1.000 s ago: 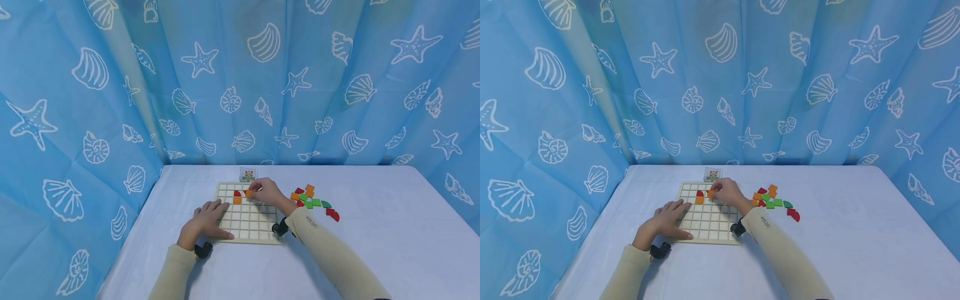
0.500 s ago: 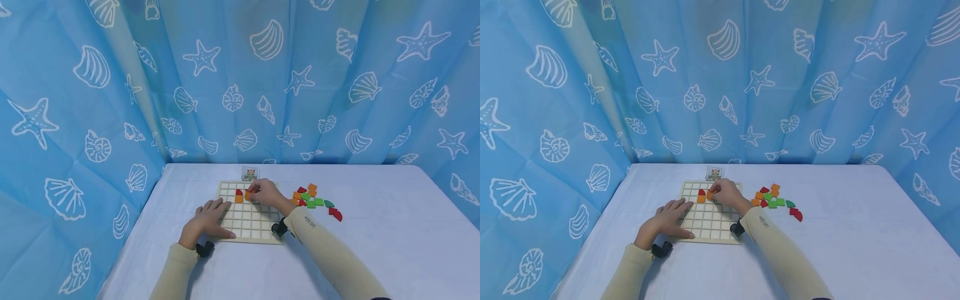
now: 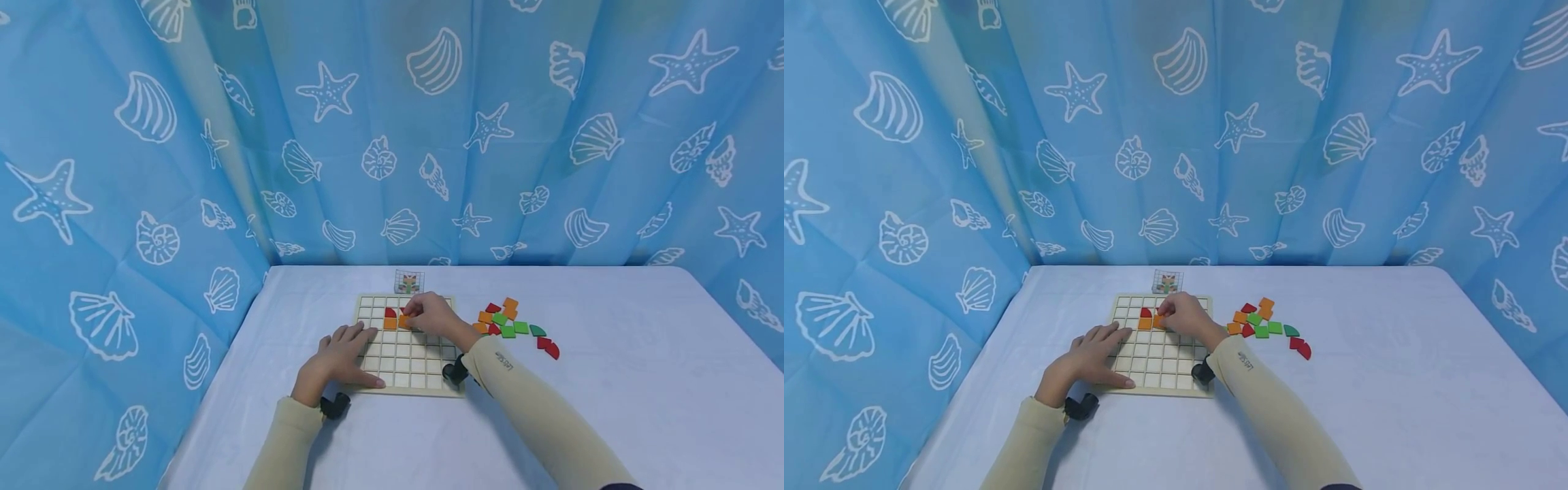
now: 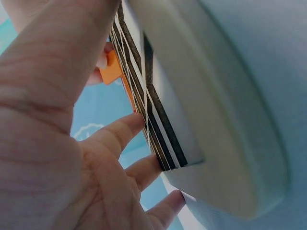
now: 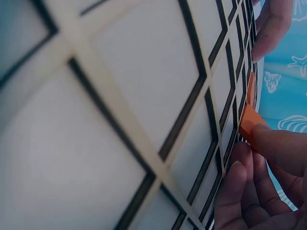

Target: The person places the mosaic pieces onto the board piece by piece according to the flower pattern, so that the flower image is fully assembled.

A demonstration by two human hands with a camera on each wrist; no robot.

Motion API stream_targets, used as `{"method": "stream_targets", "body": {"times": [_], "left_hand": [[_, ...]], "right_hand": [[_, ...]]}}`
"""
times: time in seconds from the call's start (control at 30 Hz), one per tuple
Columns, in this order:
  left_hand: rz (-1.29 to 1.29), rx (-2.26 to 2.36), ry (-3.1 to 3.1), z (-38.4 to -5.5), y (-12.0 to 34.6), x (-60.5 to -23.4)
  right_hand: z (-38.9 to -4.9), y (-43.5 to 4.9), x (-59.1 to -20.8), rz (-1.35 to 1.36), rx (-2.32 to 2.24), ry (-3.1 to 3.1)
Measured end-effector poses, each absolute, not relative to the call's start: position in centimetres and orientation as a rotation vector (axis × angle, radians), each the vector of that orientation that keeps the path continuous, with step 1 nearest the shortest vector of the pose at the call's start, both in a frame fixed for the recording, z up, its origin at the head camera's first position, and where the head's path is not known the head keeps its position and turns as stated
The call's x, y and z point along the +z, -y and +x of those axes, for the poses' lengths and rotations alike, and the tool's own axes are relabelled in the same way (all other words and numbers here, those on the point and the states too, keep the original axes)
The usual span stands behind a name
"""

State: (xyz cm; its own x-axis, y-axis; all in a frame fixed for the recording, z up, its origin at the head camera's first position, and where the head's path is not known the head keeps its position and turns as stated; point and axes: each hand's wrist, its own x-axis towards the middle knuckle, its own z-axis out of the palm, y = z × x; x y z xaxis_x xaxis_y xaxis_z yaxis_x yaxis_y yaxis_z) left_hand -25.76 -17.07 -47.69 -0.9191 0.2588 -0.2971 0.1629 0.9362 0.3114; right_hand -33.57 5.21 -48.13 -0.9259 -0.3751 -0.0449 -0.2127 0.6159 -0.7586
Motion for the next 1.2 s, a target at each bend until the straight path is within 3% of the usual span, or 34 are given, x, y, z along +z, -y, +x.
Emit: {"method": "stream_targets", "body": {"times": [1.2], "left_hand": [[0.302, 0.421, -2.756, -25.8, 17.0, -47.9]], "right_hand": [[-33.1, -6.4, -47.4, -0.517, -1.272, -2.534]]}}
